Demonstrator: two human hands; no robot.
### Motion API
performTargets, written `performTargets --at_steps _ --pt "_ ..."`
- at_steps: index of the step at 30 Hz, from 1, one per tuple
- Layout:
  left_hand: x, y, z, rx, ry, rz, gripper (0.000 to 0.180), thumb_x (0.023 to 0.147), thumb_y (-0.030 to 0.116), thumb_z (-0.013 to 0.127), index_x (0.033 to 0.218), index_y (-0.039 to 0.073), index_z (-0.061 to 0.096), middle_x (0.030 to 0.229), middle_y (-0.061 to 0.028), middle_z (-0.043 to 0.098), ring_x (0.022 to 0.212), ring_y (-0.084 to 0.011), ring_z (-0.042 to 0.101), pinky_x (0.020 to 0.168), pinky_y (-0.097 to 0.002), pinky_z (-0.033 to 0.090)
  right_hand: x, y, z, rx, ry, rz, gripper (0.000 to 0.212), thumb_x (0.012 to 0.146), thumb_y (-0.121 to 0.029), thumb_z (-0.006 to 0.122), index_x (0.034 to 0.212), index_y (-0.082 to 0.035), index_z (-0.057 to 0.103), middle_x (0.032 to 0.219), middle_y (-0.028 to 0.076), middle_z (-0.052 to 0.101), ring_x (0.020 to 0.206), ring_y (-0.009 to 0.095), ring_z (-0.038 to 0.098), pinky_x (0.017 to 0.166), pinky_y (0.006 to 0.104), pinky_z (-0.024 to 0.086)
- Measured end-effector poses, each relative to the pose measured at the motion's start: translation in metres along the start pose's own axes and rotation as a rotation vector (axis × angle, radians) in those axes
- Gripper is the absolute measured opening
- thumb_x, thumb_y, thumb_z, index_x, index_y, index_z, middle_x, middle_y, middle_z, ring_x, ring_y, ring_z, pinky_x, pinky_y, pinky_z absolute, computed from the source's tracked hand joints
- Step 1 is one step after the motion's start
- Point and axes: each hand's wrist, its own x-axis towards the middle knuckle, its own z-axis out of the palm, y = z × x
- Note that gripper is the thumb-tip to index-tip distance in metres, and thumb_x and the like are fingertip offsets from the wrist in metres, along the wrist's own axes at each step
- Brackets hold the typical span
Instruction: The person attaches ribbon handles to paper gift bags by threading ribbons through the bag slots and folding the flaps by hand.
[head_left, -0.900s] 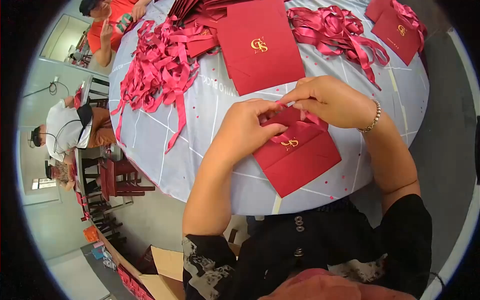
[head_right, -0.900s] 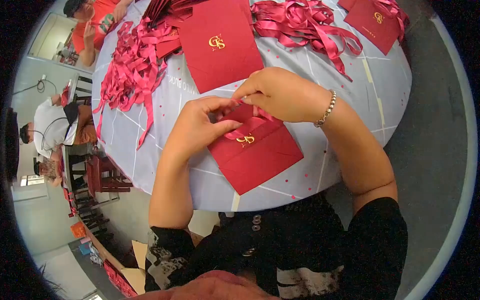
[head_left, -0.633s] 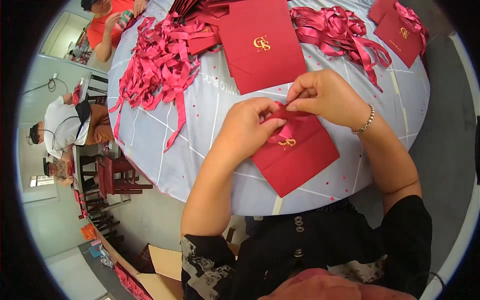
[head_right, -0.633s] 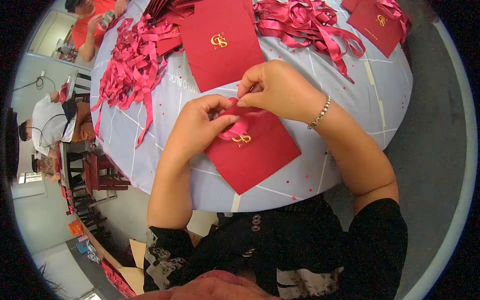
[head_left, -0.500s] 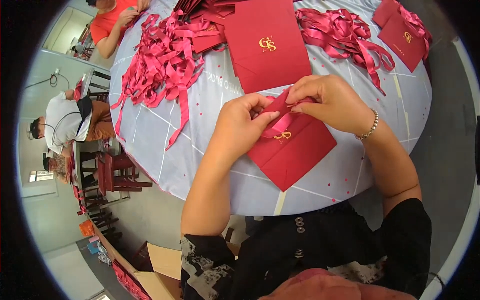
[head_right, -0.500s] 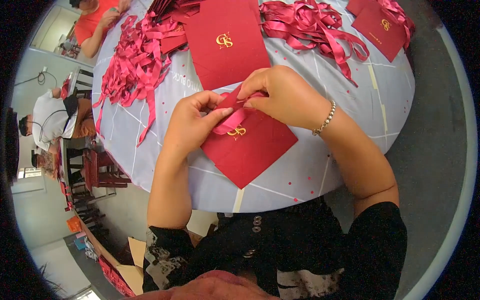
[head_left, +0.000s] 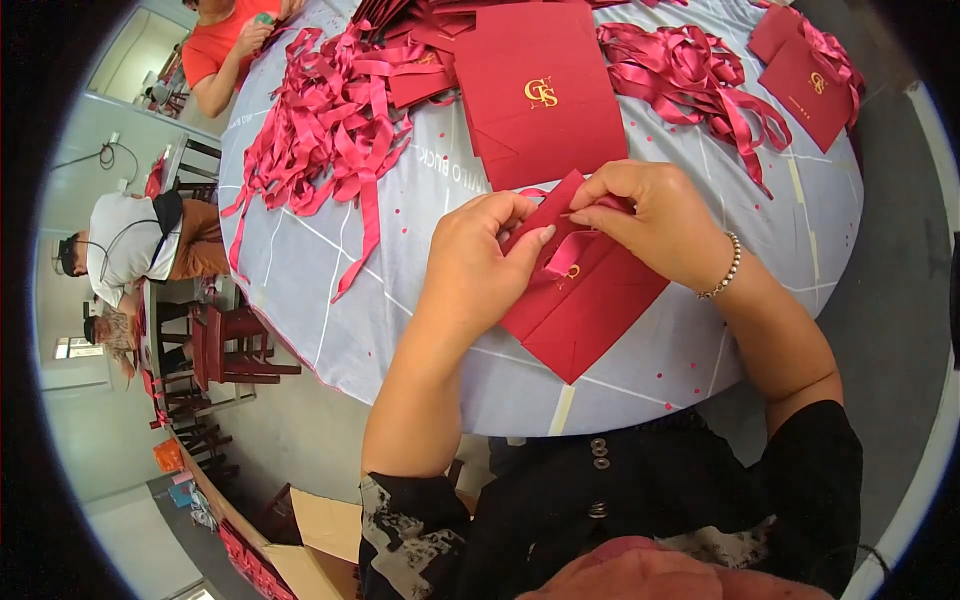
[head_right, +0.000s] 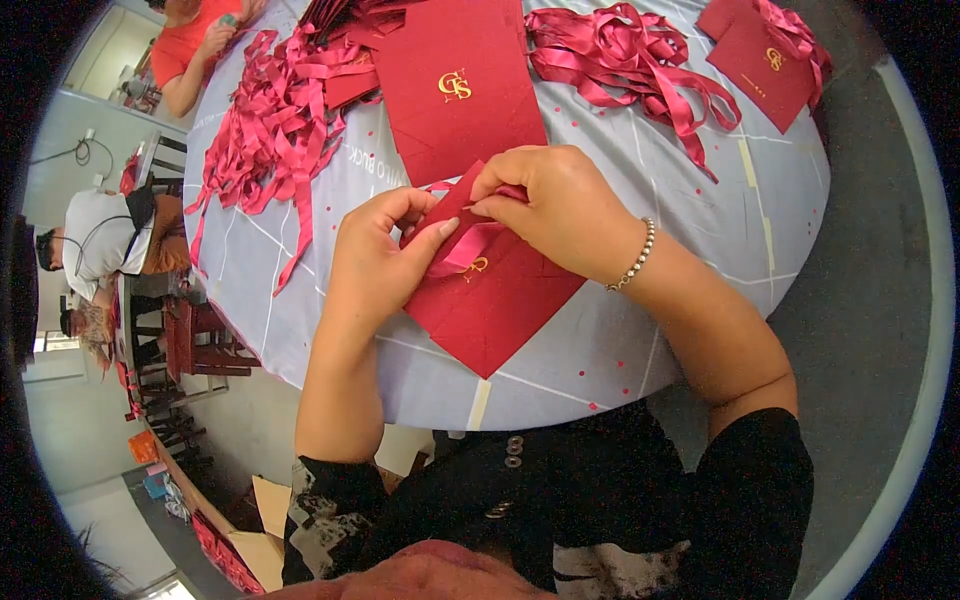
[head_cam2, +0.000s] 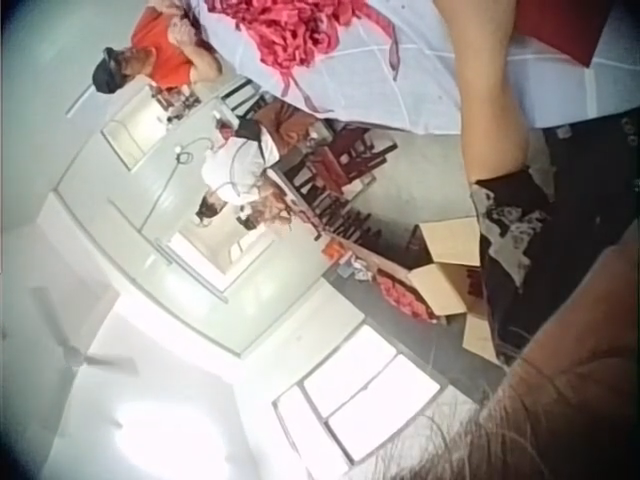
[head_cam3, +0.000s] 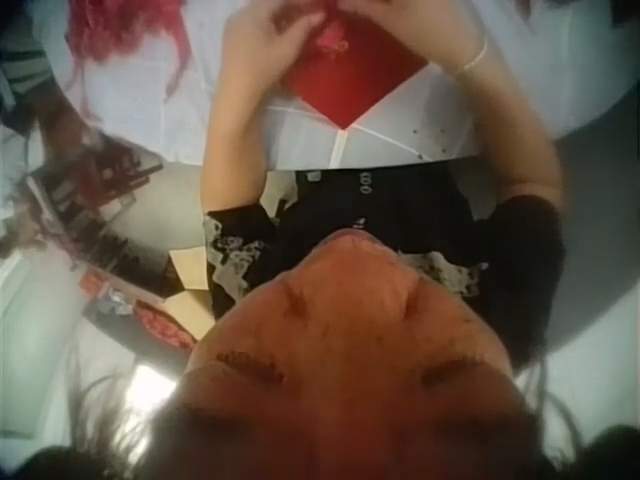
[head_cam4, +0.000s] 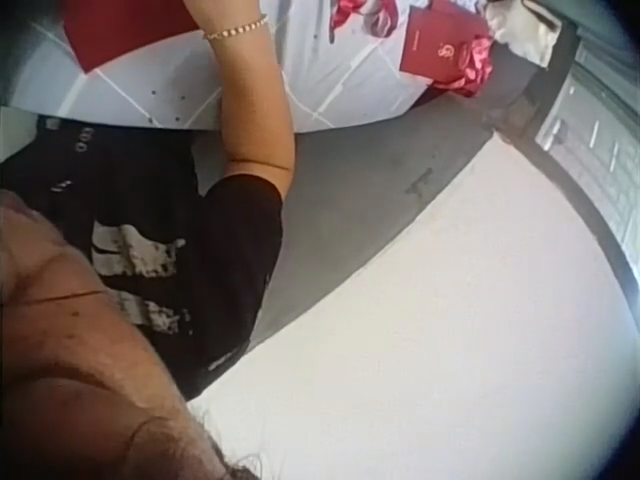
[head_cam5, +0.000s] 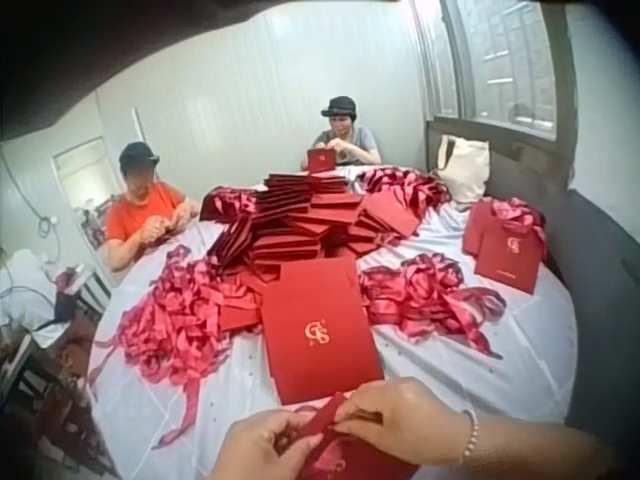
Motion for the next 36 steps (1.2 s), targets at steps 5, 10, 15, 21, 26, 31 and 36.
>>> performTargets --at_steps 5,10,15,21,26,31,36 --pt "-0.003 0.004 0.002 0.053 0.058 0.103 0.014 0.079 0.003 0.074 0.089 -0.003 0.066 0.074 -0.0074 0.064 0.064 -0.0122 0.055 0.062 -0.0265 0.045 0.002 -0.002 0.005 -0.066 0.038 0.014 0.006 0.083 0.0 0.069 0.087 0.002 0.068 0.084 0.011 0.068 0.073 0.019 0.066 0.067 0.0289 0.051" --pt "-0.002 0.003 0.005 0.117 0.076 0.198 0.011 0.078 0.001 0.072 0.086 -0.003 0.066 0.073 -0.009 0.063 0.062 -0.0146 0.055 0.06 -0.0275 0.045 0.001 -0.001 0.008 -0.192 0.087 -0.089 0.008 0.08 -0.002 0.07 0.086 0.002 0.066 0.082 0.013 0.067 0.072 0.027 0.065 0.065 0.0332 0.052" --pt "-0.003 0.004 0.006 0.087 0.055 0.206 0.01 0.077 0.001 0.071 0.085 0.0 0.064 0.074 -0.0124 0.062 0.067 -0.0283 0.061 0.062 -0.0364 0.048 -0.003 -0.005 0.021 -0.342 0.147 -0.187 0.008 0.08 -0.004 0.069 0.085 0.002 0.066 0.081 0.015 0.065 0.073 0.031 0.064 0.065 0.0367 0.051" --pt "-0.003 0.004 0.004 0.048 0.079 0.161 0.01 0.077 0.001 0.071 0.085 -0.001 0.065 0.076 -0.0124 0.064 0.065 -0.0245 0.063 0.06 -0.0328 0.049 0.0 -0.003 0.012 -0.178 0.133 -0.197 0.007 0.08 -0.006 0.065 0.083 0.0 0.066 0.086 0.014 0.067 0.077 0.034 0.065 0.067 0.0417 0.053" --pt "-0.003 0.004 0.006 -0.034 0.03 0.114 0.013 0.076 0.003 0.073 0.086 0.0 0.066 0.076 -0.0123 0.064 0.065 -0.0242 0.063 0.06 -0.0319 0.05 -0.002 -0.002 0.004 -0.143 0.081 -0.178 0.008 0.078 0.003 0.067 0.086 0.001 0.067 0.086 0.014 0.067 0.076 0.03 0.065 0.068 0.0355 0.053" --pt "-0.004 0.007 0.005 0.067 -0.001 0.179 0.014 0.073 0.003 0.074 0.086 0.002 0.066 0.075 -0.011 0.063 0.069 -0.027 0.061 0.063 -0.0352 0.049 0.002 -0.005 -0.001 -0.15 0.002 -0.178 0.012 0.076 0.0 0.071 0.087 0.0 0.068 0.085 0.012 0.067 0.078 0.026 0.064 0.068 0.0338 0.052" --pt "-0.008 0.016 0.007 0.211 0.025 0.447 0.017 0.07 0.004 0.077 0.082 0.003 0.065 0.074 -0.0097 0.061 0.073 -0.0303 0.06 0.077 -0.0394 0.05 0.011 -0.012 -0.025 0.013 0.034 -0.143 0.016 0.077 -0.004 0.074 0.092 -0.002 0.071 0.083 0.008 0.069 0.075 0.018 0.063 0.064 0.0303 0.048"
